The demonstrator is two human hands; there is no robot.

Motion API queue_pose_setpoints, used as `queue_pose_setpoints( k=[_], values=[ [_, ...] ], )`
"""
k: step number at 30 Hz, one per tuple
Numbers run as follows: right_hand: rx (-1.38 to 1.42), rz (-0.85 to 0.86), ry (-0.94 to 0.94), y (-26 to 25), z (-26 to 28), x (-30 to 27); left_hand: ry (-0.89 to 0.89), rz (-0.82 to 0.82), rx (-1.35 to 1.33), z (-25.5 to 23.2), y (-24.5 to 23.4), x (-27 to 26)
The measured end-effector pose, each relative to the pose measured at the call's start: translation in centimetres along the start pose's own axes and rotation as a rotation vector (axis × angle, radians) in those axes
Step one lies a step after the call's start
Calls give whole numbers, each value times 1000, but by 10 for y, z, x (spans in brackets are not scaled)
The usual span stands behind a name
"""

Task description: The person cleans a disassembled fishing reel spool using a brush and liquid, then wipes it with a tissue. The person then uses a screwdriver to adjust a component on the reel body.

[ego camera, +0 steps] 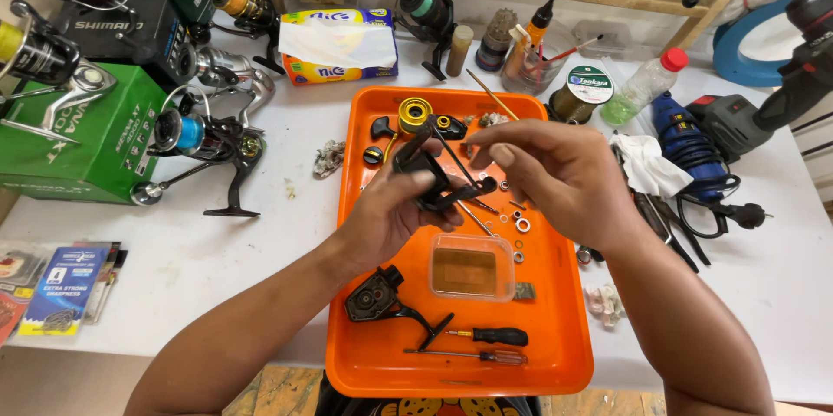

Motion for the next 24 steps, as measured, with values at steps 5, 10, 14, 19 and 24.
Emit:
queue_pose_setpoints(
  k=[5,10,14,19,24],
  values=[
    [-287,150,-259,6,-13,-9,17,184,-148,3,-5,-2],
    [-123,46,-370,19,-38,-22,-27,176,-117,47,-14,7],
    [3,14,-314,17,-36,-25,59,172,72,31,0,-2],
    [-17,-67,-258,23,-33,-34,132,230,154,27,9,-7],
    [-91,-115,-259,26,-43,-35,75,387,172,27,22,-19]
  ],
)
Point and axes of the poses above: each hand's wrist, its own x-axis towards the middle knuckle, its own y-axis out of the palm, z = x × y, the point moved 4 cm from there along x, towards the middle knuckle, and after that the axes turned 11 degrees about x, right-handed, at the moved point
